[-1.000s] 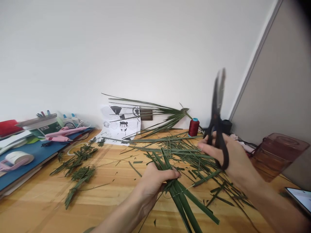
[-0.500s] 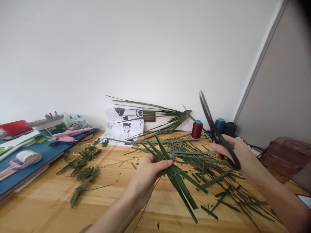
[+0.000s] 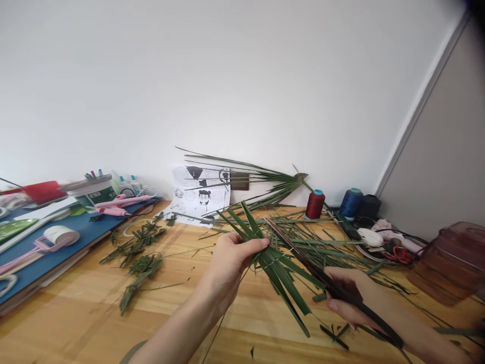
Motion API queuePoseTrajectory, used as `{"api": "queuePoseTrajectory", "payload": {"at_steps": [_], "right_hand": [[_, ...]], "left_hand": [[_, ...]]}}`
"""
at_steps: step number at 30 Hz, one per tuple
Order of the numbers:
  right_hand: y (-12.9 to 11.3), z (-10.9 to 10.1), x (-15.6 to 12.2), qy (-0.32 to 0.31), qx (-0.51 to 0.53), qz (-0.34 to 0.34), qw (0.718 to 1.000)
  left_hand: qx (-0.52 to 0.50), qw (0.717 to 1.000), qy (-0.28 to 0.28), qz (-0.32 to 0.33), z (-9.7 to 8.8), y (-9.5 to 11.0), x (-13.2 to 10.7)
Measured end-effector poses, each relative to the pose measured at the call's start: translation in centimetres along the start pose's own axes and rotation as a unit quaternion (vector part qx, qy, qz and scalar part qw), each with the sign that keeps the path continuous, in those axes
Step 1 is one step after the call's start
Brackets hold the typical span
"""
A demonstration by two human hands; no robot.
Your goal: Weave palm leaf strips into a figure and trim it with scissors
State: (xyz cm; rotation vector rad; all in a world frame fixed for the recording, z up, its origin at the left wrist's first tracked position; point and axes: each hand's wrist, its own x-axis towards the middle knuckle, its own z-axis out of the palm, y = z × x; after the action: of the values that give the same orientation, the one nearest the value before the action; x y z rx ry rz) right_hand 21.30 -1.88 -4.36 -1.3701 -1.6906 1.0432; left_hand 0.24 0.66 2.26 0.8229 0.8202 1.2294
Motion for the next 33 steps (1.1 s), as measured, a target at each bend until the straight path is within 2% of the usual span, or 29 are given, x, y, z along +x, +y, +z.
{"api": "queuePoseTrajectory", "payload": {"at_steps": [9,13,16,24,33], "right_hand": [[0.1,0.2,-0.1,-0.021,0.052,0.005,0.998],[-0.4,-0.5,0.0,-0.077,0.024,0.027,0.996],[-0.9,-0.9,0.3,-0.120,-0.002,0.038,0.992],[-0.1,-0.6,0.8,-0.126,-0.028,0.065,0.989],[-0.4,-0.5,0.6,-0.097,-0.057,0.068,0.991]], "left_hand": [[-0.001,1.000,0.009,-0.009,0.0,0.0,0.0],[-0.005,1.000,0.014,-0.006,-0.3,-0.1,0.2],[0.004,0.999,0.007,-0.031,-0.3,-0.2,0.2],[0.037,0.997,-0.022,-0.068,-0.5,-0.5,0.2],[0.018,0.998,-0.018,-0.061,-0.5,-0.5,0.2]]}}
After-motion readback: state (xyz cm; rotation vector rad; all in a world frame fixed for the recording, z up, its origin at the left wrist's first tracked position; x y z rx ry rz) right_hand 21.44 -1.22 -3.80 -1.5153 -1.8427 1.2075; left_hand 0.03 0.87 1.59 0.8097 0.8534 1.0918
